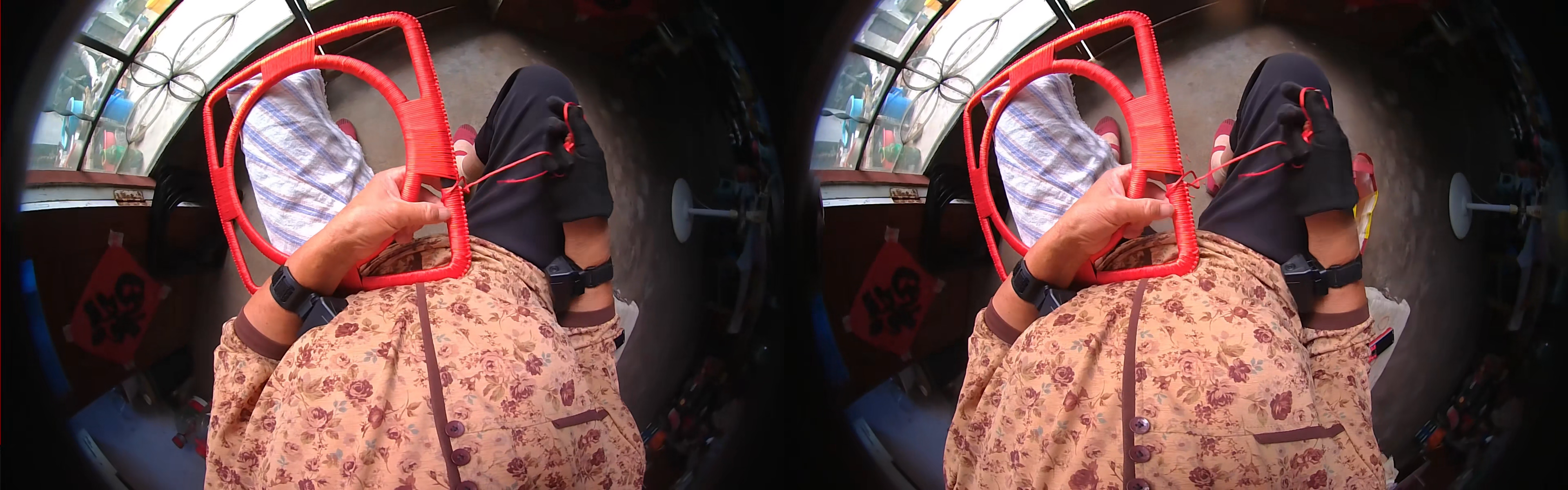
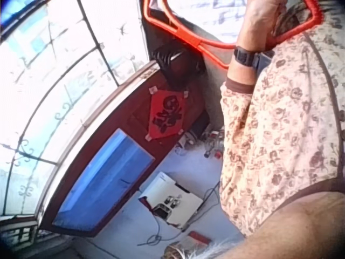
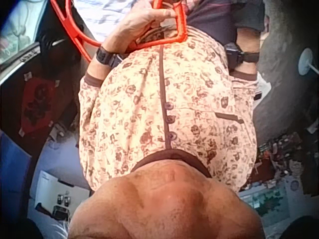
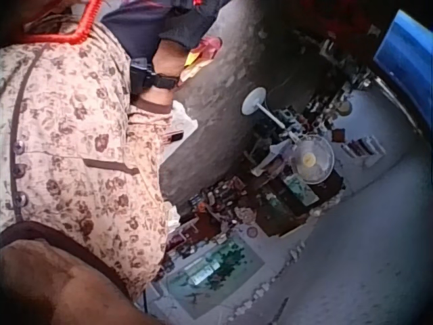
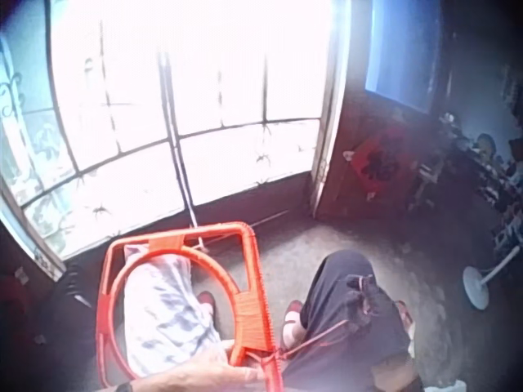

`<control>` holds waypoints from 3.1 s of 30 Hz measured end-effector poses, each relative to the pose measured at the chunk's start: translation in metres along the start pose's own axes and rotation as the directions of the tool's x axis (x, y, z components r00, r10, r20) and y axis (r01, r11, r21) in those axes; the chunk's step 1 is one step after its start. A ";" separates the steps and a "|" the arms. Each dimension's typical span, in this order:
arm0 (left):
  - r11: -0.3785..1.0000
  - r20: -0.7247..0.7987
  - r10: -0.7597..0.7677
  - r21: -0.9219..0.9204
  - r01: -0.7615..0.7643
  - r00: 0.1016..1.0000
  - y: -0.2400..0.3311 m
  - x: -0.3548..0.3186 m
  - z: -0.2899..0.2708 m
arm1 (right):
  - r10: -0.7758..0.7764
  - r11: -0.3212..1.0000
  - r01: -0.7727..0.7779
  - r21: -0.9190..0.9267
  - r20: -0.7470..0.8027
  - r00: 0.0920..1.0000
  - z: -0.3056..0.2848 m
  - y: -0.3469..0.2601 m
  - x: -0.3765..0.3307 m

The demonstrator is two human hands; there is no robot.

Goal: Manually wrap plastic cord tightly around a red square frame to weave a piece of furniture or craft decoration.

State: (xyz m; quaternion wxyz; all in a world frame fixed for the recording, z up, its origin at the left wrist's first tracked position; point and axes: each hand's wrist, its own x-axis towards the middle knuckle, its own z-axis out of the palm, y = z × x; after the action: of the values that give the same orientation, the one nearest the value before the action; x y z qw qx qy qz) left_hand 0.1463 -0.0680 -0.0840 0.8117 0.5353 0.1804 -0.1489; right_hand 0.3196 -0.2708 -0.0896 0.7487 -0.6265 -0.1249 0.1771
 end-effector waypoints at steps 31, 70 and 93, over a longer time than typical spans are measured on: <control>0.963 -0.019 -0.080 -0.259 0.072 0.997 -0.006 0.006 -0.007 | -0.179 0.784 0.483 -0.390 0.604 0.777 0.039 0.041 -0.029; 0.969 0.002 0.013 -0.247 -0.012 1.000 -0.016 0.011 -0.016 | 0.237 0.927 -0.340 0.161 0.452 0.860 0.059 -0.001 -0.054; 0.984 -0.073 0.111 -0.130 -0.120 0.991 -0.016 0.006 -0.019 | 0.348 0.762 0.118 -0.637 0.557 0.754 -0.001 -0.012 -0.053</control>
State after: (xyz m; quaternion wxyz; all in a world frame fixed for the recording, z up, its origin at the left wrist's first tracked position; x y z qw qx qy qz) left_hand 0.1419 -0.0570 -0.1064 0.8468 0.4936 0.1850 -0.0717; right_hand 0.2736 -0.2961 -0.0766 0.3869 -0.7478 -0.3854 0.3775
